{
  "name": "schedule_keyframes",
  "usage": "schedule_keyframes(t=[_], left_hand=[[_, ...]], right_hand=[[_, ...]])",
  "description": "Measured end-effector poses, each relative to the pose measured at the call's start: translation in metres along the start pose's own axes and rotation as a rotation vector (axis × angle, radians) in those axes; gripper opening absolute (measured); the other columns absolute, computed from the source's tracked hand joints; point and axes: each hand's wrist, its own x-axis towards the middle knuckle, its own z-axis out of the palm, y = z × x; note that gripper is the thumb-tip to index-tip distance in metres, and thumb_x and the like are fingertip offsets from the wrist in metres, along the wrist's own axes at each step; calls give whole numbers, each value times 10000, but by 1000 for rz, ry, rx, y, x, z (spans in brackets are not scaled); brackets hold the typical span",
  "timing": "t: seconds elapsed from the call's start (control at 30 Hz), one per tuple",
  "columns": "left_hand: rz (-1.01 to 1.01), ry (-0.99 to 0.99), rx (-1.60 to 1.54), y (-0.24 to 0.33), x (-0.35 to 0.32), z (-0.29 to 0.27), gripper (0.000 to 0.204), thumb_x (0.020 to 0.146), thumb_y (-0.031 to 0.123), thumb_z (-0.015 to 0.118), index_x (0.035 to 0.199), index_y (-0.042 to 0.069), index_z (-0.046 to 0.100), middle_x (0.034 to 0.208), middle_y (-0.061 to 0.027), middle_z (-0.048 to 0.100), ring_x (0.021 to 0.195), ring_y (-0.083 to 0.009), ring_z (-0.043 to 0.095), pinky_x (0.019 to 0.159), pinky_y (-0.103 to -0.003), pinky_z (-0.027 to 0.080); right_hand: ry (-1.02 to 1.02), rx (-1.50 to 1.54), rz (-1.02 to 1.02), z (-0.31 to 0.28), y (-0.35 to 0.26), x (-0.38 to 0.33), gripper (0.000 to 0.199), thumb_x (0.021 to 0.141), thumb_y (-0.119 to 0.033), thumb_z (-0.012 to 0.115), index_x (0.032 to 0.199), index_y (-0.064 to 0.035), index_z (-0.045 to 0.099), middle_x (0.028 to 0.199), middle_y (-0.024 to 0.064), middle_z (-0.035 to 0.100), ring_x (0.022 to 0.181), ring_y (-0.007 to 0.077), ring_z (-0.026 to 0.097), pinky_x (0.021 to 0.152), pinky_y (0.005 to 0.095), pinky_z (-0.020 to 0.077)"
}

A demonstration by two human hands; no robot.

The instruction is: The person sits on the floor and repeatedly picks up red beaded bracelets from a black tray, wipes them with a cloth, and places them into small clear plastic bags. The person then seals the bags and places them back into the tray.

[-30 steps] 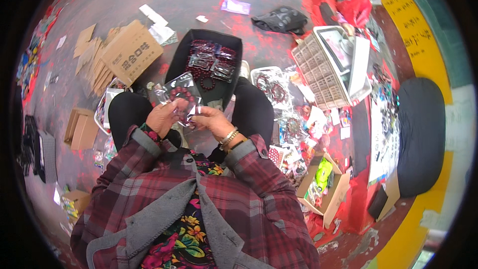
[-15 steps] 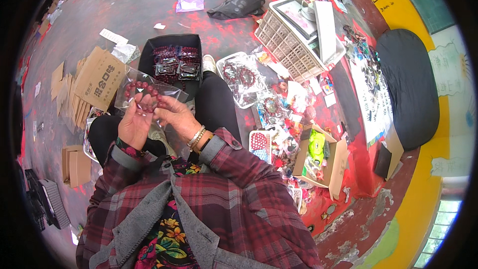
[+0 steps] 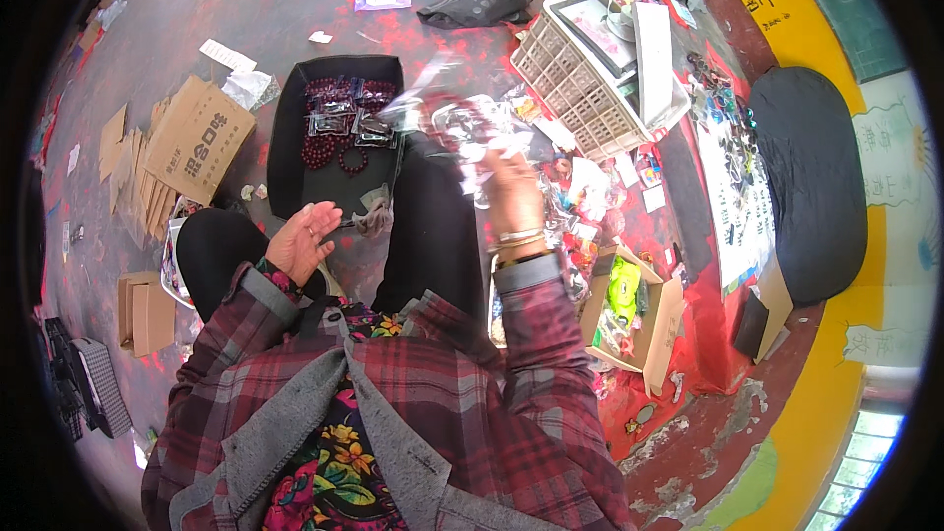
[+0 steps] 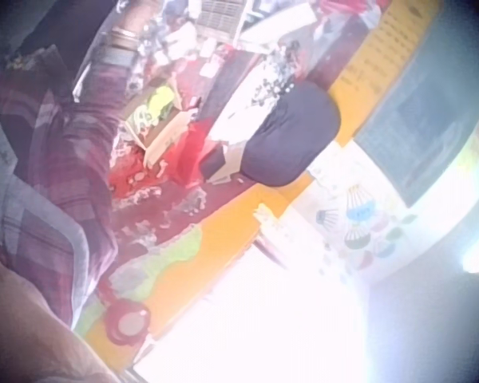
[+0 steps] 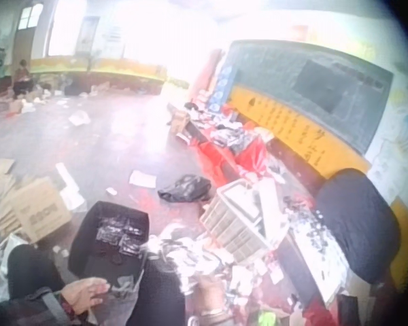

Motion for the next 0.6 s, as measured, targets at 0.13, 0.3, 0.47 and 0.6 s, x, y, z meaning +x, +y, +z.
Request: schedule_keyframes(t=[0.13,0.3,0.47,0.6], left_hand=[[-89,55,0,-2,4,-7,389,895,378,491,1135,73,531,1146,-53,555,1079,-147,493,789,-282,410],[-127,39,-8,-6,11,-10,376,898,372,487,1119,73,543,1133,-53,566,1061,-150,508,783,-281,415],[-172,63,1,-9,14,-7,357,906,355,477,1103,68,555,1077,-49,602,1012,-156,550,771,-276,432],[-201,91,2,-14,17,-10,335,906,339,480,1087,69,563,1052,-52,616,992,-159,567,769,-274,440]], right_hand=[[224,162,-27,-116,26,37,135,822,-78,604,953,-47,605,841,56,637,755,148,593,661,283,460],[529,33,56,-265,106,44,138,851,-35,546,982,-8,578,898,81,616,788,213,595,702,325,504],[689,534,146,-280,156,44,65,860,-12,520,896,-32,570,820,81,609,725,211,591,679,334,514],[619,488,229,-281,173,53,48,836,-33,544,875,-36,573,795,81,598,718,227,582,629,329,497]])
